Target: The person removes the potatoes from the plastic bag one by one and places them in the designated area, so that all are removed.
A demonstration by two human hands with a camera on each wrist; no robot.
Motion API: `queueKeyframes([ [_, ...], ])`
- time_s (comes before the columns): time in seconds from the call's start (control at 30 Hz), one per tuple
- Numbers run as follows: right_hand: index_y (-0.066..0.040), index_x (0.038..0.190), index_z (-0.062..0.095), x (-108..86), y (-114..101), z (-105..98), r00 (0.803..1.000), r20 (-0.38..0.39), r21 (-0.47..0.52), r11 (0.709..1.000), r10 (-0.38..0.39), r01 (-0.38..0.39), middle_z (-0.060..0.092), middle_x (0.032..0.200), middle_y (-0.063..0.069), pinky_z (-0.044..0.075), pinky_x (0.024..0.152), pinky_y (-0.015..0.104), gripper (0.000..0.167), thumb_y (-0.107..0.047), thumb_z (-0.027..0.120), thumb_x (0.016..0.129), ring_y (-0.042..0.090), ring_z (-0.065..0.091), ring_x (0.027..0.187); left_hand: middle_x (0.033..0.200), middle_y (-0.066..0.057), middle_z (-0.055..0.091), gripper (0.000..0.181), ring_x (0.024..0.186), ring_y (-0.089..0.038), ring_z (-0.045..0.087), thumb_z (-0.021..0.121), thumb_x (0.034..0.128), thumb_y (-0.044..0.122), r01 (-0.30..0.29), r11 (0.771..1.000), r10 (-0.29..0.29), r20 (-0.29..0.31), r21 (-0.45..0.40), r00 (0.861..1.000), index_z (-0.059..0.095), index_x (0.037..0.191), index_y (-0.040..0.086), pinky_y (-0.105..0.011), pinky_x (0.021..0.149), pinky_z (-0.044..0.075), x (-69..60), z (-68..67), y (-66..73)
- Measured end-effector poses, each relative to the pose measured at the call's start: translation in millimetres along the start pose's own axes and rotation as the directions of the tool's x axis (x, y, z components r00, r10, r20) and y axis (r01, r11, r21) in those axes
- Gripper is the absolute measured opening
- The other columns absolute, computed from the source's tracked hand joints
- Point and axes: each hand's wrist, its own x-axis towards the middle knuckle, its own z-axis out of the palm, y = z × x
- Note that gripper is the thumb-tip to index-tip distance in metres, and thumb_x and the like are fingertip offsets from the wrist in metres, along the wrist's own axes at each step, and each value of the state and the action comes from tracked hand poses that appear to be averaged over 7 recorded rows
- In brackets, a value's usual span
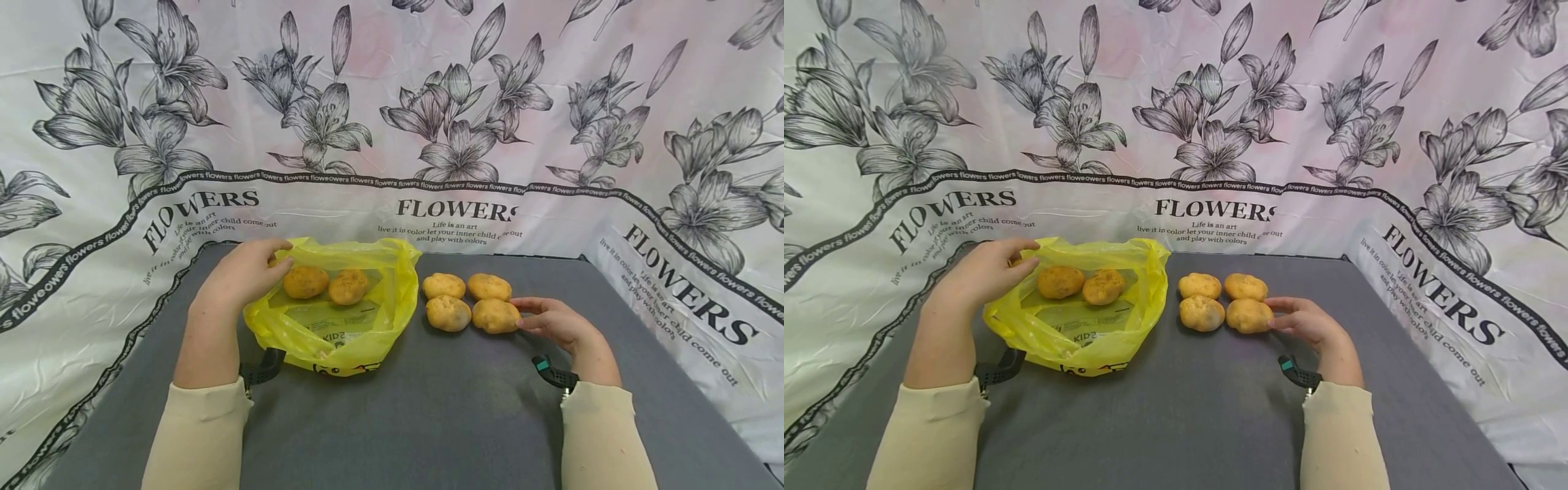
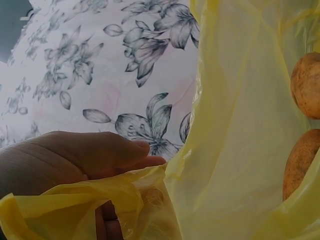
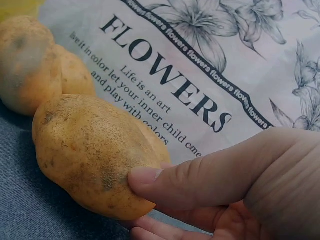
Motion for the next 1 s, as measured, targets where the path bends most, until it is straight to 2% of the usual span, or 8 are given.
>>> queueKeyframes([
  [0.17,0.006,0.155,0.036,-3.4,0,0,1.0,0.001,-0.004,1.0,-0.002,0.002,0.028,0.161,0.03,0.037,0.112,0.057,0.069,-0.013,0.07,0.098,0.041,0.039,0.141,0.13,-0.022,0.062,0.047,0.113,-0.037,0.059,0.053,0.1063,0.027,0.001,1.0,-0.001,0.003,0.0,1.0,0.054,0.146,0.002,-0.059,0.095,0.046,0.3,-0.3,0.9],
  [0.53,0.007,0.155,0.034,-9.1,-2,-4,1.0,0.014,0.001,1.0,-0.01,0.01,0.03,0.16,0.029,0.043,0.11,0.049,0.07,-0.016,0.069,0.1,0.03,0.048,0.134,0.126,-0.022,0.063,0.046,0.109,-0.036,0.059,0.054,0.1062,0.027,0.001,1.0,-0.001,0.009,-0.001,1.0,0.055,0.145,0.002,-0.057,0.093,0.047,-0.8,0.0,1.5],
  [0.63,0.008,0.156,0.032,-14.6,-10,-5,1.0,-0.002,-0.014,1.0,-0.005,0.005,0.031,0.16,0.028,0.043,0.11,0.045,0.071,-0.02,0.068,0.101,0.029,0.048,0.135,0.125,-0.021,0.064,0.046,0.107,-0.035,0.059,0.054,0.1062,0.027,0.001,1.0,-0.001,0.012,-0.001,1.0,0.055,0.145,0.002,-0.057,0.092,0.047,-1.3,0.4,1.7],
  [0.7,0.008,0.156,0.03,-19.7,-18,-5,1.0,-0.014,-0.032,0.999,-0.016,0.015,0.031,0.16,0.028,0.042,0.111,0.044,0.072,-0.023,0.066,0.102,0.034,0.046,0.138,0.125,-0.021,0.064,0.046,0.106,-0.035,0.059,0.054,0.1062,0.027,0.001,1.0,-0.001,0.013,0.0,1.0,0.055,0.145,0.002,-0.057,0.091,0.047,-1.5,0.3,2.0],
  [0.87,0.004,0.159,0.028,-32.0,-41,-4,0.998,-0.042,-0.1,0.994,-0.053,0.048,0.03,0.161,0.027,0.036,0.114,0.048,0.077,-0.036,0.064,0.103,0.042,0.038,0.144,0.126,-0.022,0.063,0.047,0.108,-0.036,0.059,0.053,0.1065,0.028,0.004,1.0,-0.004,0.017,0.005,1.0,0.054,0.145,0.002,-0.057,0.092,0.047,-1.3,-0.5,2.5],
  [1.0,0.001,0.159,0.03,-40.2,-59,0,0.996,-0.06,-0.13,0.99,-0.064,0.056,0.031,0.161,0.025,0.031,0.117,0.052,0.08,-0.043,0.064,0.102,0.041,0.034,0.146,0.127,-0.022,0.063,0.047,0.109,-0.036,0.059,0.053,0.1066,0.028,0.007,1.0,-0.007,0.018,0.004,1.0,0.054,0.146,0.002,-0.058,0.093,0.047,-0.7,-0.3,2.2],
])
